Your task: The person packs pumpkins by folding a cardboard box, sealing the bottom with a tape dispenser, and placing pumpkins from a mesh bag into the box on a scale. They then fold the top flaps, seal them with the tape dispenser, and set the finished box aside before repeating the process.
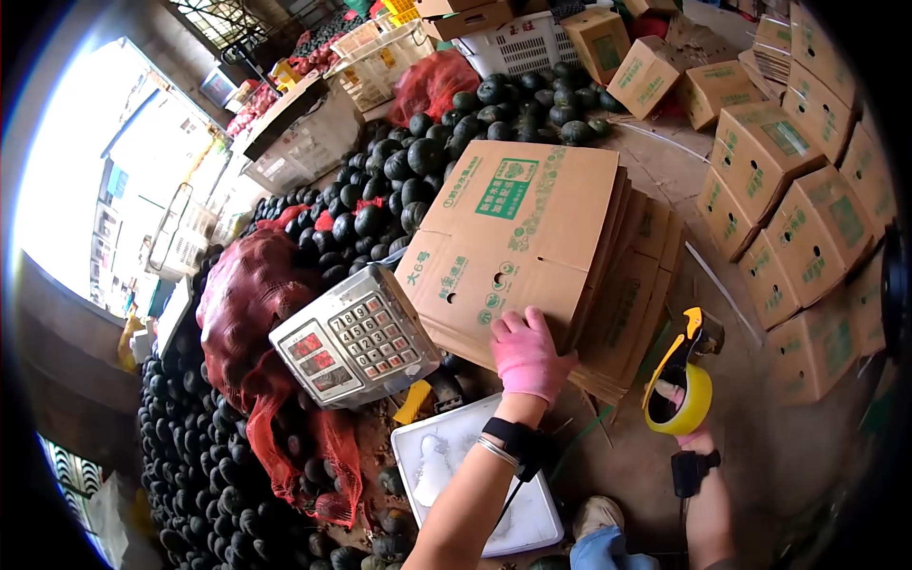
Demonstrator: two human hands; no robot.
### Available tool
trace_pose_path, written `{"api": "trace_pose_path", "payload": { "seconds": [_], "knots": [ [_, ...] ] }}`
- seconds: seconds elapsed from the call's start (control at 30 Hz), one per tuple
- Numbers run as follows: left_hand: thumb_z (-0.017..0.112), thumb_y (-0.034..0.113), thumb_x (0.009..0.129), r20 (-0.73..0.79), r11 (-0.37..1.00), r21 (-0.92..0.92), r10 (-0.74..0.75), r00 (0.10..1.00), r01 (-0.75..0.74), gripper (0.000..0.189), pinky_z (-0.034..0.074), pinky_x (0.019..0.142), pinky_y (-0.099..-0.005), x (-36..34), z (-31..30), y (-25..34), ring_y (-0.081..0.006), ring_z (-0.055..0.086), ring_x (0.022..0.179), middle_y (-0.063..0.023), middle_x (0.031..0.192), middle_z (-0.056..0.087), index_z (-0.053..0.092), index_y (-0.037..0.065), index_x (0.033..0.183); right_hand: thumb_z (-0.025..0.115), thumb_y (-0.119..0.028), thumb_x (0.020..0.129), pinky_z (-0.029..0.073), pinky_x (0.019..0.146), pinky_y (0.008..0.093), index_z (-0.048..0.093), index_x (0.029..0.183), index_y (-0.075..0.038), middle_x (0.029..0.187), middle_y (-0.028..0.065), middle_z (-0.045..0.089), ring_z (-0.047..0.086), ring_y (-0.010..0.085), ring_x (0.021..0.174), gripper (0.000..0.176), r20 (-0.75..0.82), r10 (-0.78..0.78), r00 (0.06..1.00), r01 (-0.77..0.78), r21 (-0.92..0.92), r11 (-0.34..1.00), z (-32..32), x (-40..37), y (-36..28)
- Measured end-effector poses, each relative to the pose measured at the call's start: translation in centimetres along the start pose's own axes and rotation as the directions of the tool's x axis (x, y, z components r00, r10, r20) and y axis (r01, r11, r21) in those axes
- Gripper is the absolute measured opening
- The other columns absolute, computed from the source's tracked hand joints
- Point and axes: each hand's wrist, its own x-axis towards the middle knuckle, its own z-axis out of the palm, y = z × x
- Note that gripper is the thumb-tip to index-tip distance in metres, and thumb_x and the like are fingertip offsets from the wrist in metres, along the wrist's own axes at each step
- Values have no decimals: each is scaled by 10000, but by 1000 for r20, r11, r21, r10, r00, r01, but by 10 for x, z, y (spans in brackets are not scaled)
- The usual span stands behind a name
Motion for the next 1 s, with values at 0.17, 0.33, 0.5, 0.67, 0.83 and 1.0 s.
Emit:
{"api": "trace_pose_path", "payload": {
  "seconds": [0.17,0.33,0.5,0.67,0.83,1.0],
  "knots": [
    [817,571,711,-174,991,-129,6,985,-29,847,461,966,-491,19,-6,-17,-417,501,1139,-235,1205,546,521,-2,1259,709,-167,928,547,832,309,631,1197,-15,1062,46,696,670,160,958,319,-51,20,999,-12,154,988,-2,-19,5],
    [848,585,671,17,994,-88,68,998,-67,979,377,1069,-505,61,-14,-38,-400,468,1263,-192,1357,526,501,41,1407,710,-179,929,547,852,313,634,1198,-18,1086,51,694,669,167,989,323,-59,47,997,-32,229,973,5,-23,8],
    [851,612,632,108,997,-28,-67,992,70,1047,344,1081,-515,60,-46,5,-384,441,1312,-187,1404,515,468,90,1454,712,-190,930,547,873,317,637,1200,-21,1110,57,693,668,173,1020,327,-68,69,995,-46,293,955,9,-22,8],
    [851,657,571,145,996,84,-2,989,-10,1139,279,1086,-561,69,-24,9,-421,435,1297,-268,1357,514,404,149,1487,713,-202,932,548,893,321,640,1202,-25,1134,62,691,667,179,1051,331,-51,70,996,-47,354,934,9,-27,6],
    [845,644,572,150,996,-46,79,985,-73,1104,317,1078,-535,38,-74,36,-443,458,1260,-285,1293,535,427,94,1434,715,-214,933,548,914,325,642,1203,-28,1159,67,689,666,186,1083,336,85,83,993,-118,625,771,11,-36,-22],
    [850,363,704,109,801,-539,374,921,-262,895,504,916,-411,-14,-157,31,-364,586,1001,-262,1220,537,378,40,1393,789,-152,712,520,770,416,677,1019,-80,975,102,638,633,293,901,335,298,-526,797,549,-721,423,75,-62,-105]
  ]
}}
